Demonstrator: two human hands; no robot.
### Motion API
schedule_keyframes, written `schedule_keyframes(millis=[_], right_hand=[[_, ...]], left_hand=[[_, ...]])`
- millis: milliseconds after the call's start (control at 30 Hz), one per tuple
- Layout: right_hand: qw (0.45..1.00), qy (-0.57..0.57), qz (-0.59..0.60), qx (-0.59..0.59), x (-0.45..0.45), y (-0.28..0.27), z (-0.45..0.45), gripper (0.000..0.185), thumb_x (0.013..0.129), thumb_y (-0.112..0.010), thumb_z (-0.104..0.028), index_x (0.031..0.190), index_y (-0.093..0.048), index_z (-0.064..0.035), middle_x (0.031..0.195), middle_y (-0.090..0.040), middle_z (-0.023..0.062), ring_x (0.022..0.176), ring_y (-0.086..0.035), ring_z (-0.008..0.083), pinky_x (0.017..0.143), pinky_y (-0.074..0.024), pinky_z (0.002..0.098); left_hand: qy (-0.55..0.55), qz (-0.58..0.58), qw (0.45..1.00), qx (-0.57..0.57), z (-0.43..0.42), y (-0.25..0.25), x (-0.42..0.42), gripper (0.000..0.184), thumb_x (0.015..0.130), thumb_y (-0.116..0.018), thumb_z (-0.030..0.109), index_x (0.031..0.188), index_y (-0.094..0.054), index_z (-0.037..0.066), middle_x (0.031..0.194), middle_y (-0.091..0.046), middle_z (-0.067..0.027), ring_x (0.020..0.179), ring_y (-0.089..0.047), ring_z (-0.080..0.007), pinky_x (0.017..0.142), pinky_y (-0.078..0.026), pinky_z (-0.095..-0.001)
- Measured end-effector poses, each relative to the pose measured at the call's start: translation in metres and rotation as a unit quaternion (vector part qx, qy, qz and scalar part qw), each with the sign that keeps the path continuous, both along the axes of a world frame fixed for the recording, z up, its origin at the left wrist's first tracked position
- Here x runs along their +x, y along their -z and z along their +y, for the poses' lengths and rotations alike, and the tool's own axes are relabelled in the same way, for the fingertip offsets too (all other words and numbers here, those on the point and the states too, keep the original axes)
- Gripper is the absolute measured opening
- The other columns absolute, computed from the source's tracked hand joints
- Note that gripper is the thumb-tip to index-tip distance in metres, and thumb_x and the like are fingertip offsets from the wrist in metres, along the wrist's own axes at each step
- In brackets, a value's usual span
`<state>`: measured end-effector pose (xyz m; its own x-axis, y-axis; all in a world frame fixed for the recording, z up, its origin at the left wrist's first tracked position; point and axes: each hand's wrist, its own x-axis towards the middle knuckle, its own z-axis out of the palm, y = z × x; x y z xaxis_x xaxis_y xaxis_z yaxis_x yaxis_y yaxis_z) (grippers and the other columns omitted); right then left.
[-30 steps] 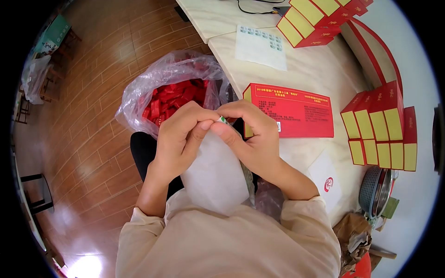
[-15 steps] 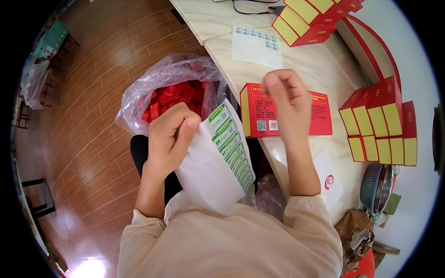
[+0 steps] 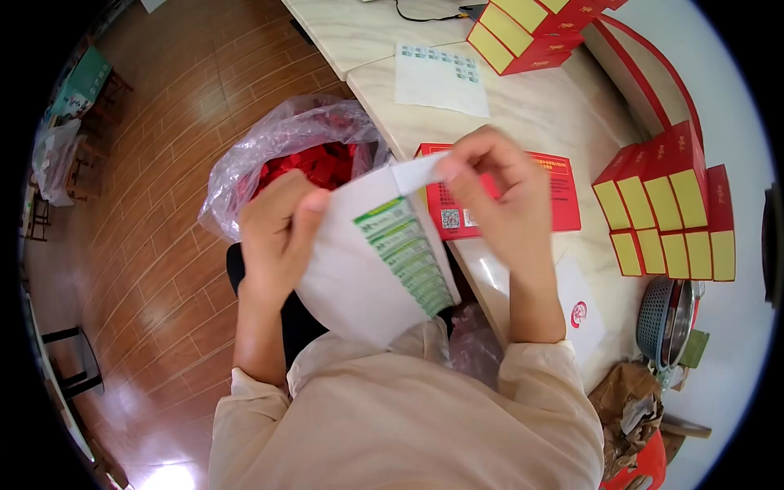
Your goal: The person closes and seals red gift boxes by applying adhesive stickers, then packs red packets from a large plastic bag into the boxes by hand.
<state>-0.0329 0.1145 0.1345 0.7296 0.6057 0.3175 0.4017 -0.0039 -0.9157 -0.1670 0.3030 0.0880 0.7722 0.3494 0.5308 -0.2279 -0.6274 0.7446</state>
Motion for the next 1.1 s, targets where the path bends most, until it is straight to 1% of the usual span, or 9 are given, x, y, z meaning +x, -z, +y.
schedule_keyframes(millis=[33,167,367,567,767,833,933,1033,1100], right_hand=[[0.997,0.026,0.076,0.015,0.005,-0.006,-0.005,0.01,0.082,-0.069,-0.004,0.087,-0.06,-0.0012,0.078,-0.06,0.0028,0.068,-0.054,0.007,0.061,-0.0433,0.0212],[0.995,0.091,0.013,0.037,0.018,-0.004,-0.013,0.011,0.082,-0.07,-0.006,0.086,-0.06,-0.0026,0.077,-0.06,0.0016,0.069,-0.055,0.0073,0.061,-0.0427,0.0219],[0.967,-0.041,-0.246,-0.055,-0.014,0.009,0.005,0.019,0.07,-0.072,-0.002,0.079,-0.056,-0.0048,0.085,-0.054,0.0092,0.081,-0.053,0.028,0.068,-0.0443,0.0371],[0.963,-0.111,-0.223,-0.102,-0.011,0.002,-0.014,0.022,0.071,-0.078,-0.009,0.085,-0.061,-0.0046,0.088,-0.052,0.0086,0.082,-0.052,0.0267,0.069,-0.0451,0.036],[0.981,-0.013,-0.169,-0.092,-0.003,0.003,-0.033,0.026,0.073,-0.077,-0.009,0.095,-0.064,-0.0038,0.102,-0.056,0.0105,0.087,-0.056,0.0285,0.072,-0.0483,0.0365],[0.981,-0.019,-0.162,-0.105,0.003,0.008,-0.042,0.023,0.075,-0.075,-0.008,0.095,-0.063,-0.0035,0.1,-0.059,0.011,0.087,-0.059,0.0282,0.071,-0.0497,0.0361],[0.977,-0.098,-0.043,-0.182,0.011,0.015,-0.057,0.013,0.082,-0.071,-0.005,0.092,-0.064,-0.0011,0.076,-0.061,0.002,0.068,-0.056,0.0112,0.062,-0.0442,0.0258],[0.977,-0.017,0.01,-0.213,0.023,0.025,-0.075,0.011,0.082,-0.068,-0.005,0.09,-0.062,0.0003,0.076,-0.063,0.011,0.065,-0.06,0.0215,0.059,-0.0478,0.0314],[0.979,-0.006,0.016,-0.205,0.035,0.037,-0.085,0.008,0.083,-0.066,-0.004,0.09,-0.063,0.0006,0.074,-0.064,0.0119,0.062,-0.06,0.0213,0.059,-0.0466,0.0313]], left_hand=[[-0.017,-0.008,1.0,0.025,0.008,0.002,-0.003,0.026,0.096,-0.054,0.015,0.076,-0.06,0.0,0.061,-0.042,-0.007,0.054,-0.042,-0.0178,0.051,-0.035,-0.0295],[0.058,-0.008,0.998,-0.003,0.013,-0.009,-0.004,0.032,0.098,-0.049,0.022,0.081,-0.066,0.001,0.065,-0.056,-0.0107,0.052,-0.051,-0.0208,0.05,-0.039,-0.0314],[0.152,0.083,0.984,-0.027,-0.02,-0.005,0.003,0.025,0.098,-0.048,0.021,0.108,-0.065,0.005,0.066,-0.06,-0.0072,0.049,-0.051,-0.0149,0.047,-0.038,-0.0284],[0.159,0.136,0.971,-0.119,-0.023,0.008,0.001,0.024,0.098,-0.049,0.021,0.108,-0.064,0.005,0.057,-0.05,-0.0053,0.047,-0.045,-0.0099,0.046,-0.033,-0.0265],[0.215,0.143,0.96,-0.112,-0.032,0.009,0.022,0.022,0.098,-0.05,0.021,0.105,-0.065,0.007,0.057,-0.05,-0.0058,0.047,-0.046,-0.0124,0.048,-0.035,-0.0271],[0.245,0.134,0.954,-0.109,-0.039,0.011,0.031,0.021,0.098,-0.051,0.021,0.105,-0.065,0.007,0.059,-0.051,-0.0065,0.048,-0.049,-0.0142,0.049,-0.037,-0.0277],[0.287,0.185,0.934,-0.104,-0.048,0.006,0.042,0.026,0.099,-0.047,0.02,0.106,-0.066,0.004,0.076,-0.063,-0.0052,0.058,-0.052,-0.0077,0.053,-0.037,-0.023],[0.221,0.282,0.933,-0.032,-0.055,0.012,0.052,0.022,0.097,-0.05,0.016,0.107,-0.067,0.006,0.078,-0.063,-0.0076,0.059,-0.054,-0.0112,0.054,-0.04,-0.0255],[0.192,0.157,0.968,0.042,-0.061,0.028,0.058,0.02,0.095,-0.053,0.014,0.109,-0.067,0.009,0.077,-0.06,-0.0085,0.06,-0.055,-0.0166,0.055,-0.042,-0.0288]])
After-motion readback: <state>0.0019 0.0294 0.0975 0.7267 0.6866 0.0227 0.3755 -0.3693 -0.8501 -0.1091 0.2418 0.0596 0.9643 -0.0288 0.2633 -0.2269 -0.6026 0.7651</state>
